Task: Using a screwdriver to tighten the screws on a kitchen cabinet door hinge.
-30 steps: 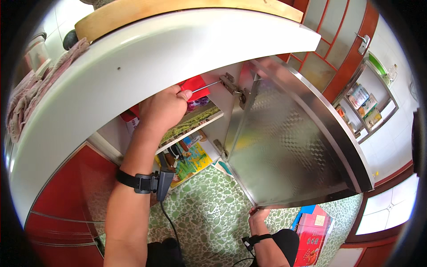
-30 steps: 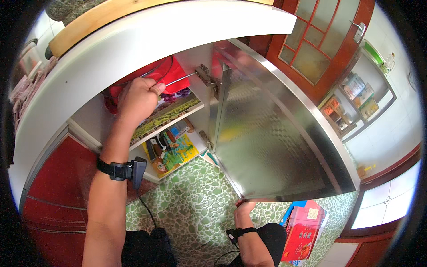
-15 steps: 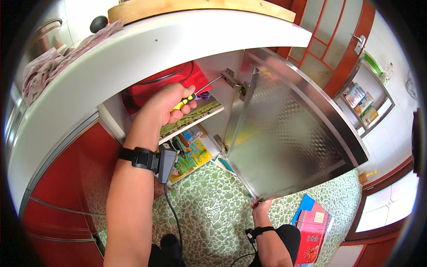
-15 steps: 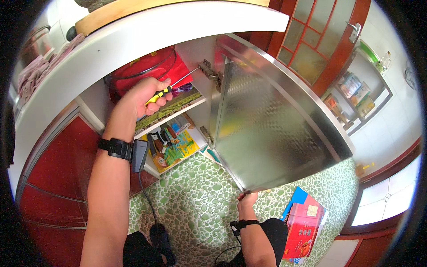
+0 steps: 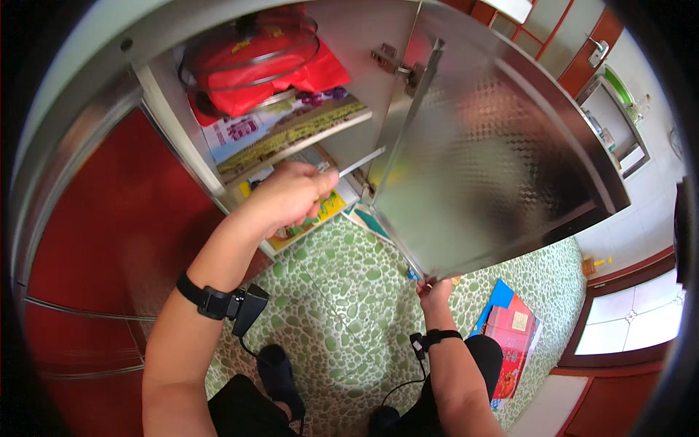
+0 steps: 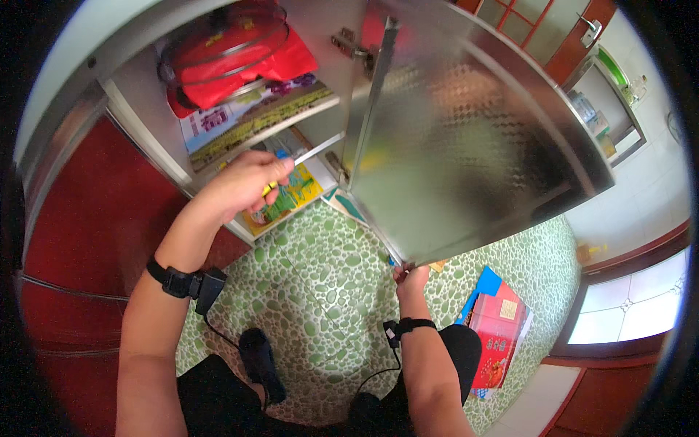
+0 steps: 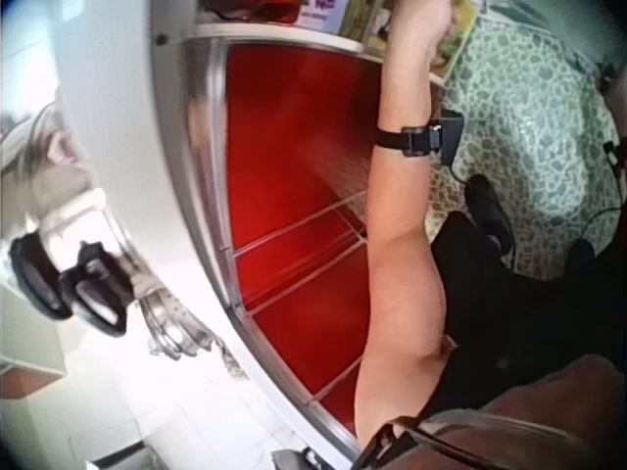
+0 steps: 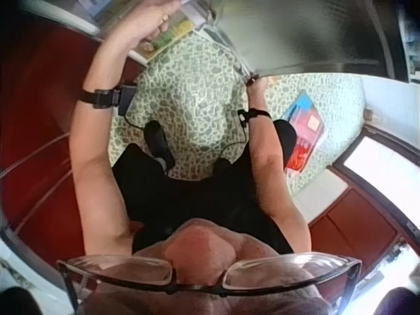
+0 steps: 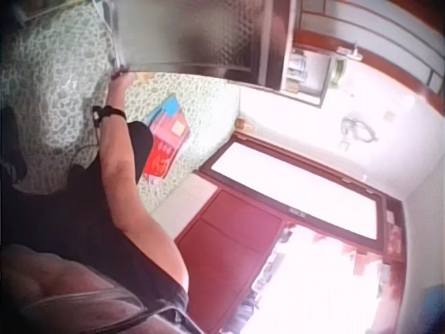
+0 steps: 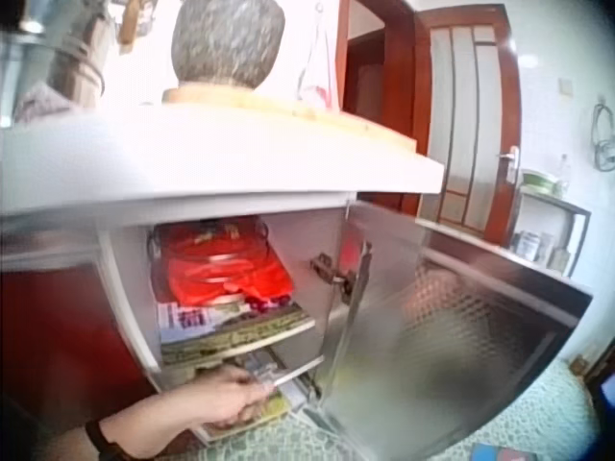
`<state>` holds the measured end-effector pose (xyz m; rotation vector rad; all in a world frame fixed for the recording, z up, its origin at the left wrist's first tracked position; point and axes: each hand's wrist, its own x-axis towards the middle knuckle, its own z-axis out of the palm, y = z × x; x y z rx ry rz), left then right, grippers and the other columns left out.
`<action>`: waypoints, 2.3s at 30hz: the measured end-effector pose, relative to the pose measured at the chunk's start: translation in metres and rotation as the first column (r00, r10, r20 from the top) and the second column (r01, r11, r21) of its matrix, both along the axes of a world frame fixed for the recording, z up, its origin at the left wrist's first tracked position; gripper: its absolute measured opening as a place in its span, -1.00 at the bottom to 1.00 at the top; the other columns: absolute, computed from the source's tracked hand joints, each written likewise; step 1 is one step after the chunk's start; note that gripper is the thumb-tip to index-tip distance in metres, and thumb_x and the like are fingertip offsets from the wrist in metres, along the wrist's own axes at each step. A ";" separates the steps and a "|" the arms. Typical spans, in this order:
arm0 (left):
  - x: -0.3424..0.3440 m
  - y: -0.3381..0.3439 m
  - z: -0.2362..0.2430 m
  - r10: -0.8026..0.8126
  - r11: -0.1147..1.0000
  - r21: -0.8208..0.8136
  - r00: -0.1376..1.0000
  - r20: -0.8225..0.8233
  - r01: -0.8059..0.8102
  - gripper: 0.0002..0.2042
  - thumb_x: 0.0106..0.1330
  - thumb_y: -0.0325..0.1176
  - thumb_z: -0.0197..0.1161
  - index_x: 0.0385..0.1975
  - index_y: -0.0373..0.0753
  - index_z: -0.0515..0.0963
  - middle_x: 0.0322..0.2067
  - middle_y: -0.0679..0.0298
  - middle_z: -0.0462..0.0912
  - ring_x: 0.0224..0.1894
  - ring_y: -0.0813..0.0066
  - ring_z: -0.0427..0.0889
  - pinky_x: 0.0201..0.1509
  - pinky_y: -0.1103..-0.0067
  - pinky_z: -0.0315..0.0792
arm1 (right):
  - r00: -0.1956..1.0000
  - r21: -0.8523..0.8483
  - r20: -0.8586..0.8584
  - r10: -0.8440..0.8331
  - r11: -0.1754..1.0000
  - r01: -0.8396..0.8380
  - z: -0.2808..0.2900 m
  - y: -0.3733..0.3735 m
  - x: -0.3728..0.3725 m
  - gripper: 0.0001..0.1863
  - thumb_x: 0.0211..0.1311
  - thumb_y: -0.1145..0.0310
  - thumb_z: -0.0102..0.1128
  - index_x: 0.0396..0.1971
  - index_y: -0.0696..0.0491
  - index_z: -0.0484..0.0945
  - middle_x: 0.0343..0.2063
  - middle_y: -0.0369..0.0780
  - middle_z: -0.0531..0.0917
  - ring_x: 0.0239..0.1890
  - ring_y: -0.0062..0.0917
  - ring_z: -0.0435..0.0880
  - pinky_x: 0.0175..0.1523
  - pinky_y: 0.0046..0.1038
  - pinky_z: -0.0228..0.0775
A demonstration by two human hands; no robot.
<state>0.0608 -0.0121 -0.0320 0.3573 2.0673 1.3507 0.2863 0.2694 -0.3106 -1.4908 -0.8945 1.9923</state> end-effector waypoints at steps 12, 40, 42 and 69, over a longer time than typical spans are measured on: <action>-0.042 0.027 -0.178 0.005 0.911 -0.374 0.910 -0.415 -0.176 -0.59 0.40 -0.13 -0.02 -0.14 -0.43 0.55 -0.08 -0.13 0.60 -0.03 -0.07 0.59 0.10 0.21 0.44 | 1.000 0.027 0.003 0.023 0.999 -0.023 0.009 -0.010 -0.006 -0.50 0.27 -0.21 -0.09 -0.24 -0.03 0.43 -0.47 -0.24 0.41 -0.54 -0.39 0.46 -0.46 -0.39 0.31; -0.064 0.033 -0.202 0.012 0.927 -0.346 0.936 -0.351 -0.141 -0.61 0.40 -0.11 0.01 -0.11 -0.37 0.53 -0.02 -0.07 0.59 0.05 0.00 0.57 0.11 0.24 0.43 | 0.997 0.032 -0.025 0.076 0.997 -0.075 0.008 -0.009 -0.004 -0.64 0.28 -0.05 -0.05 -0.28 -0.02 0.40 -0.50 -0.22 0.41 -0.57 -0.40 0.43 -0.48 -0.40 0.31; -0.064 0.034 -0.203 0.000 0.929 -0.340 0.918 -0.397 -0.147 -0.61 0.40 -0.11 0.02 -0.13 -0.37 0.54 -0.06 -0.07 0.61 0.03 -0.02 0.57 0.10 0.24 0.44 | 0.997 0.028 -0.026 0.071 0.997 -0.071 0.008 -0.008 -0.003 -0.65 0.28 -0.03 -0.05 -0.28 -0.03 0.41 -0.50 -0.22 0.41 -0.57 -0.40 0.44 -0.48 -0.40 0.31; -0.063 0.026 -0.205 0.120 0.905 -0.290 0.840 -0.529 -0.312 -0.77 0.28 -0.16 0.25 -0.18 -0.12 0.59 -0.18 0.10 0.68 -0.08 0.07 0.64 -0.07 0.23 0.51 | 0.998 0.026 -0.026 0.054 0.998 -0.054 0.009 -0.013 -0.004 -0.58 0.29 -0.10 -0.06 -0.25 0.00 0.40 -0.49 -0.20 0.45 -0.59 -0.39 0.46 -0.52 -0.39 0.33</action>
